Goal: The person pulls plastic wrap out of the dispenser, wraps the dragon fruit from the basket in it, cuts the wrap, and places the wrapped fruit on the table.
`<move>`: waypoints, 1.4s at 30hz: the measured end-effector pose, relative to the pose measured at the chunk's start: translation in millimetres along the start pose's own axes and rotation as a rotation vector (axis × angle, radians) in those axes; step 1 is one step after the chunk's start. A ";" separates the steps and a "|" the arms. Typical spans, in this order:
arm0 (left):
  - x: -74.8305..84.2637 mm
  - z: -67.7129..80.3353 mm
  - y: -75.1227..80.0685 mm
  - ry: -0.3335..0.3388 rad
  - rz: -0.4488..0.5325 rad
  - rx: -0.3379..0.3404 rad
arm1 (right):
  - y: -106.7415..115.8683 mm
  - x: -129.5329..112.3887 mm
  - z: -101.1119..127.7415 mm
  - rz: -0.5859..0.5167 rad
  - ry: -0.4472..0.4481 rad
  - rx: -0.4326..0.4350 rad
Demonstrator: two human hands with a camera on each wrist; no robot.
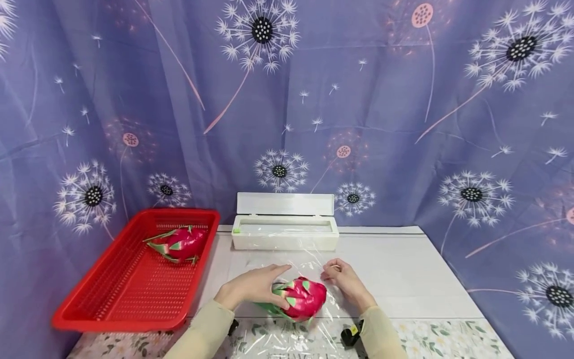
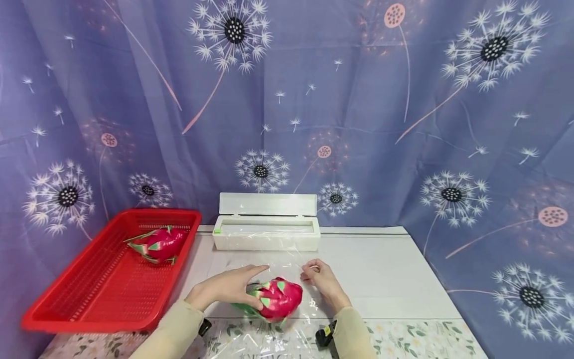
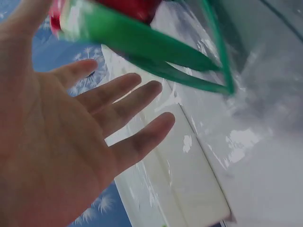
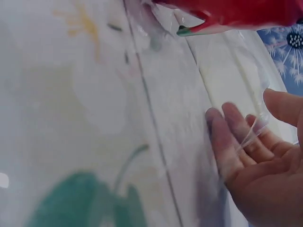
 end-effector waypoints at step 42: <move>-14.4 125.9 -58.1 -0.517 -0.372 0.132 | 11.7 0.1 144.0 1.098 0.667 -0.448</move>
Point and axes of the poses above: each hand's wrist, its own z-axis away from the middle knuckle, its own y-axis out of the back of the hand, x = y × z, the point moved 3 cm from there along -z, towards the middle knuckle, and after that the axes turned 5 degrees about -y, right-handed, at the moved point
